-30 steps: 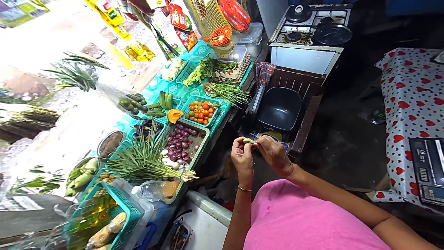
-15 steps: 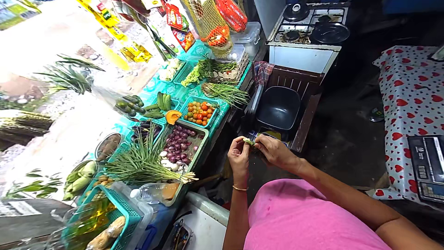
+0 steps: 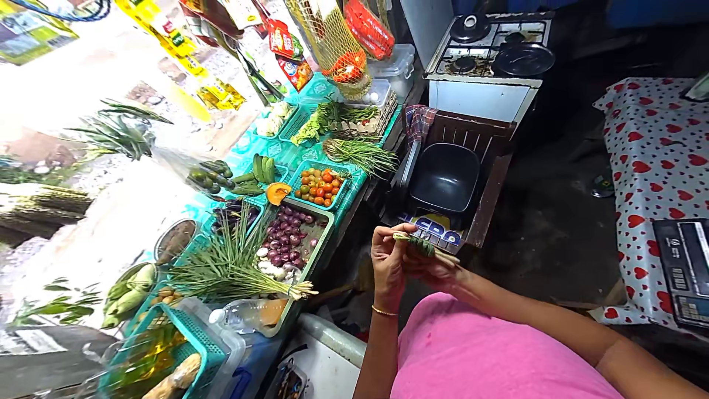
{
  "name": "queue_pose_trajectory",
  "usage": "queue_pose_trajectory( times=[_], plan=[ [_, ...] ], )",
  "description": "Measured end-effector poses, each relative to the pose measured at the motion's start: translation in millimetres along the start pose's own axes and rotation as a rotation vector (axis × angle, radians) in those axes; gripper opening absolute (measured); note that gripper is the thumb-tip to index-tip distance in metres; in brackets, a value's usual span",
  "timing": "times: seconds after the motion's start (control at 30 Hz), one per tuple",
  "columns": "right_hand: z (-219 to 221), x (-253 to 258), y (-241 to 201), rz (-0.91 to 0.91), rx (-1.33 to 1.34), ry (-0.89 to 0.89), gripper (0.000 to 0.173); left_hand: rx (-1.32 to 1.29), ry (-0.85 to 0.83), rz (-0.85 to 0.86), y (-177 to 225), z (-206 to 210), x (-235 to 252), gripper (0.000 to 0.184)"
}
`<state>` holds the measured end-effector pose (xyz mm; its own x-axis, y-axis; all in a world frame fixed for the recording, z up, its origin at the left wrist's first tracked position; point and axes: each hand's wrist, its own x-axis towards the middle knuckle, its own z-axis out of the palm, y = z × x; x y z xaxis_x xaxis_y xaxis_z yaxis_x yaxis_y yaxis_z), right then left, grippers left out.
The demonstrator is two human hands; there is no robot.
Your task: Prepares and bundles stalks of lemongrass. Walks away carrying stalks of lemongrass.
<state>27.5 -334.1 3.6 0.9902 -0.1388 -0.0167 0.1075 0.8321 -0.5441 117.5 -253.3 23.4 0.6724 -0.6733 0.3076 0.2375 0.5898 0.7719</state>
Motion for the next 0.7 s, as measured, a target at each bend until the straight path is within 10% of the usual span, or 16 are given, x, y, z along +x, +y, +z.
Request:
queue_pose_trajectory(
  times=[0.33,0.7],
  plan=[
    [25.8,1.4,0.0,0.07,-0.223,0.353,0.024,0.264,0.383,0.123,-12.9,8.5,-1.8,0.01],
    [-1.5,-7.3,-40.9,-0.109,-1.121,0.197,0.027,0.716,-0.013,0.193,-17.3,-15.2,-8.2,0.014]
  ],
)
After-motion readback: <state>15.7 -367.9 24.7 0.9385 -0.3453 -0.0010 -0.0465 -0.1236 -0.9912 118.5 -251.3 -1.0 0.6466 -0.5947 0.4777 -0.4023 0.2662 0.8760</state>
